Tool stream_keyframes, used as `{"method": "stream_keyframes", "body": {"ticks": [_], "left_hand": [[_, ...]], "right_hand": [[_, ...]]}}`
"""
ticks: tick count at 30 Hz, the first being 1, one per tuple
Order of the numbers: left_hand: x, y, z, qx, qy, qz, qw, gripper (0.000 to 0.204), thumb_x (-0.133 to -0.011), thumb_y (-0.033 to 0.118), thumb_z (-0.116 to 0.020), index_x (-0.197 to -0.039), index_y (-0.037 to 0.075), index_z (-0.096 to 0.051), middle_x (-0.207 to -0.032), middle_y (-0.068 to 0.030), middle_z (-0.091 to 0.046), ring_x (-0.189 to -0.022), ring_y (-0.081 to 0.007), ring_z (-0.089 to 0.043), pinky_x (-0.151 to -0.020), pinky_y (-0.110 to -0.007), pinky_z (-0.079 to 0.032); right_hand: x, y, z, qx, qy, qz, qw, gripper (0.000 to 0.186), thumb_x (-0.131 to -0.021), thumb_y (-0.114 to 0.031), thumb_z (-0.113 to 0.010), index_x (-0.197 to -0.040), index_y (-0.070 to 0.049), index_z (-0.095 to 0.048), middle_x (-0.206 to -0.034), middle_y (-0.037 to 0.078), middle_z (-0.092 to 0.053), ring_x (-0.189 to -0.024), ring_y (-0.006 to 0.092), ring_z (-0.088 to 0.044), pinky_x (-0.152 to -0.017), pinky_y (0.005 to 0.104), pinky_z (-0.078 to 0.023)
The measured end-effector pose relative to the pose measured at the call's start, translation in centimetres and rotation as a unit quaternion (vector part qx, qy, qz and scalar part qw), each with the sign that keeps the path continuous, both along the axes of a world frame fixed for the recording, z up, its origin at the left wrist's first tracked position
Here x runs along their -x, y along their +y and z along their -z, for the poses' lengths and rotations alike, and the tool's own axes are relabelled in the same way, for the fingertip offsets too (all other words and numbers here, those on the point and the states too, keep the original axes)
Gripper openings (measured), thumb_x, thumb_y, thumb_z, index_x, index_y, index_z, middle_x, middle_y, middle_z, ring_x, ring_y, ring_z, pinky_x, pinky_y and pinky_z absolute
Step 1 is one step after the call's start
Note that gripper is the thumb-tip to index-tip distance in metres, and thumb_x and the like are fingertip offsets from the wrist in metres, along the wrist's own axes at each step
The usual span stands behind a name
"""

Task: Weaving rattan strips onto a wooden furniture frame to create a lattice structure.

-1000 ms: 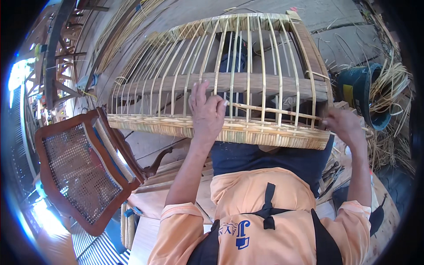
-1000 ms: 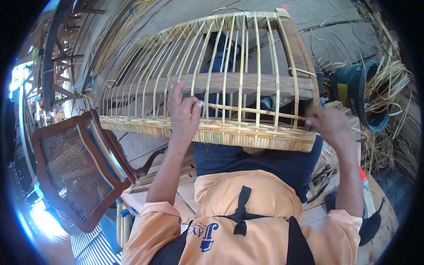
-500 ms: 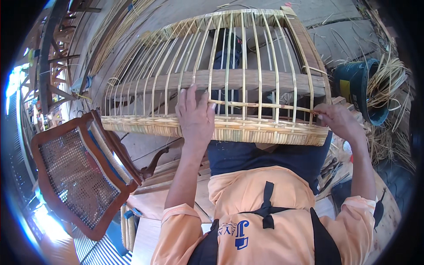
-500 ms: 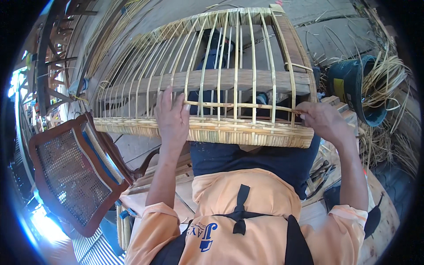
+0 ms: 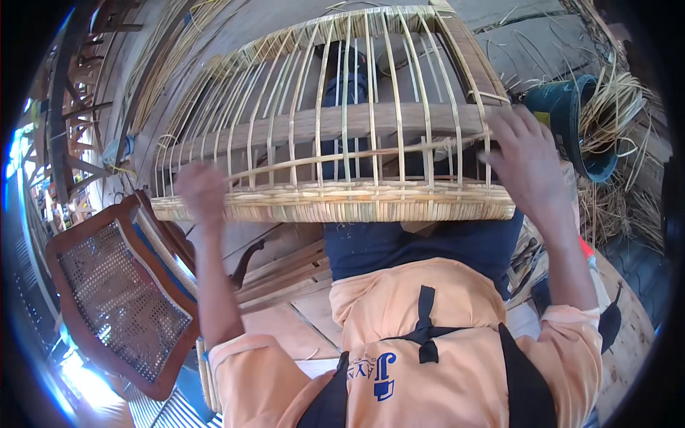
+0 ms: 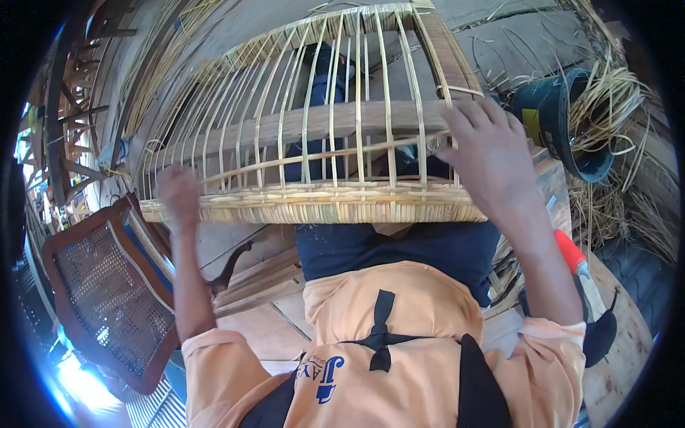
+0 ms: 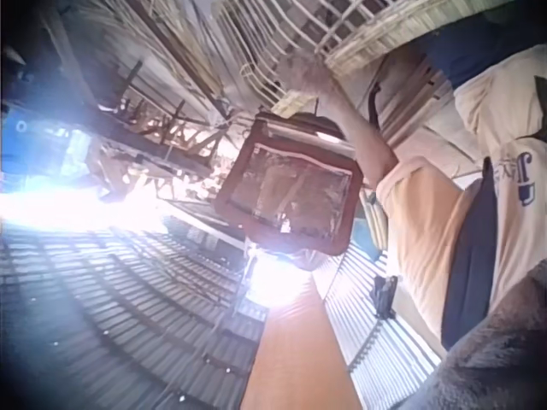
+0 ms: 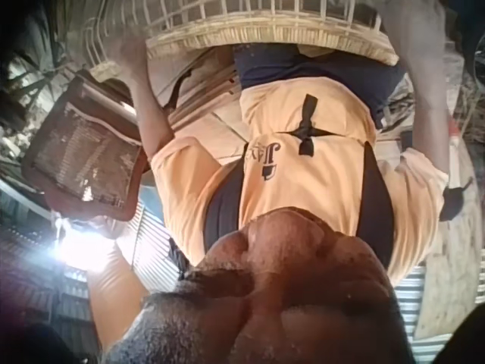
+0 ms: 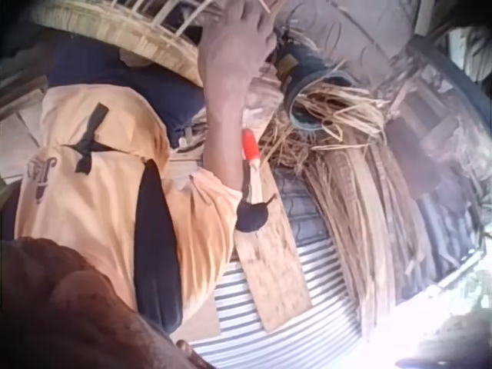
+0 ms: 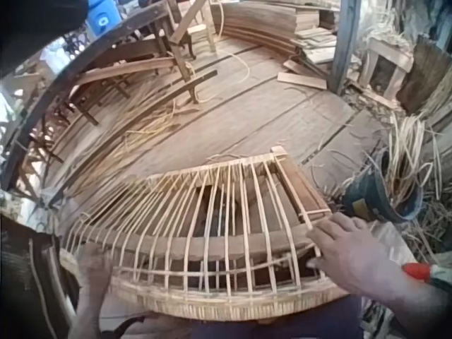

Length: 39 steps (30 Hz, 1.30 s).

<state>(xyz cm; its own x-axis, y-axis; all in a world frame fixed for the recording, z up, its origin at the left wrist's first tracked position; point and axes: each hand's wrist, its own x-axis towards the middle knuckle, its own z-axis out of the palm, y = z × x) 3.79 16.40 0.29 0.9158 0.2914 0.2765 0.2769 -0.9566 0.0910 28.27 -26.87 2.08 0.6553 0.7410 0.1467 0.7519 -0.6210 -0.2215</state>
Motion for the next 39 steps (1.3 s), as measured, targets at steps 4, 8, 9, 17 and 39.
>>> {"method": "stream_keyframes", "body": {"ticks": [4, 8, 9, 17, 39], "left_hand": [[-0.1, -3.1, -10.0, -0.054, -0.011, -0.018, 0.998, 0.012, -0.080, 0.003, -0.062, -0.072, -0.005, -0.058, -0.091, -0.0129, -0.059, -0.087, -0.0275, -0.055, -0.077, -0.039, -0.043], [-2.3, -7.3, -12.6, -0.010, -0.096, -0.013, 0.995, 0.008, -0.080, 0.001, -0.063, -0.074, -0.003, -0.060, -0.097, -0.0106, -0.060, -0.096, -0.0272, -0.055, -0.084, -0.038, -0.044], [-1.8, -7.5, -12.2, -0.025, -0.077, -0.028, 0.996, 0.006, -0.080, 0.002, -0.064, -0.078, -0.002, -0.062, -0.099, -0.0108, -0.060, -0.098, -0.0272, -0.055, -0.084, -0.039, -0.044], [-3.7, -9.9, 1.6, 0.186, 0.049, -0.004, 0.981, 0.037, -0.084, 0.014, -0.063, -0.117, 0.005, -0.051, -0.108, -0.0131, -0.058, -0.106, -0.0300, -0.051, -0.097, -0.048, -0.034], [-0.9, -9.4, 4.2, 0.043, 0.132, -0.082, 0.987, 0.047, -0.091, 0.041, -0.050, -0.126, 0.010, -0.057, -0.145, -0.0174, -0.031, -0.137, -0.0421, -0.020, -0.105, -0.061, -0.019]], "right_hand": [[4.1, 13.6, -0.2, -0.131, 0.416, -0.134, 0.890, 0.033, -0.089, -0.033, -0.054, -0.101, -0.003, -0.059, -0.104, 0.018, -0.060, -0.103, 0.0368, -0.054, -0.087, 0.0435, -0.044], [6.7, 18.5, 1.5, -0.179, 0.510, -0.287, 0.791, 0.045, -0.094, -0.041, -0.048, -0.111, -0.001, -0.061, -0.103, 0.018, -0.062, -0.100, 0.0354, -0.057, -0.091, 0.0416, -0.043], [6.6, 17.8, 0.4, -0.210, 0.479, -0.234, 0.819, 0.038, -0.093, -0.038, -0.052, -0.096, -0.003, -0.066, -0.088, 0.017, -0.064, -0.086, 0.0324, -0.059, -0.080, 0.0415, -0.046], [5.0, 11.4, 1.7, -0.055, 0.438, 0.002, 0.898, 0.036, -0.083, -0.030, -0.058, -0.067, 0.001, -0.058, -0.062, 0.023, -0.053, -0.057, 0.0384, -0.052, -0.055, 0.0438, -0.041], [7.3, 19.4, 4.0, 0.119, 0.265, -0.169, 0.942, 0.033, -0.093, -0.030, -0.050, -0.078, -0.005, -0.067, -0.072, 0.013, -0.067, -0.071, 0.0289, -0.067, -0.062, 0.0400, -0.054]]}}
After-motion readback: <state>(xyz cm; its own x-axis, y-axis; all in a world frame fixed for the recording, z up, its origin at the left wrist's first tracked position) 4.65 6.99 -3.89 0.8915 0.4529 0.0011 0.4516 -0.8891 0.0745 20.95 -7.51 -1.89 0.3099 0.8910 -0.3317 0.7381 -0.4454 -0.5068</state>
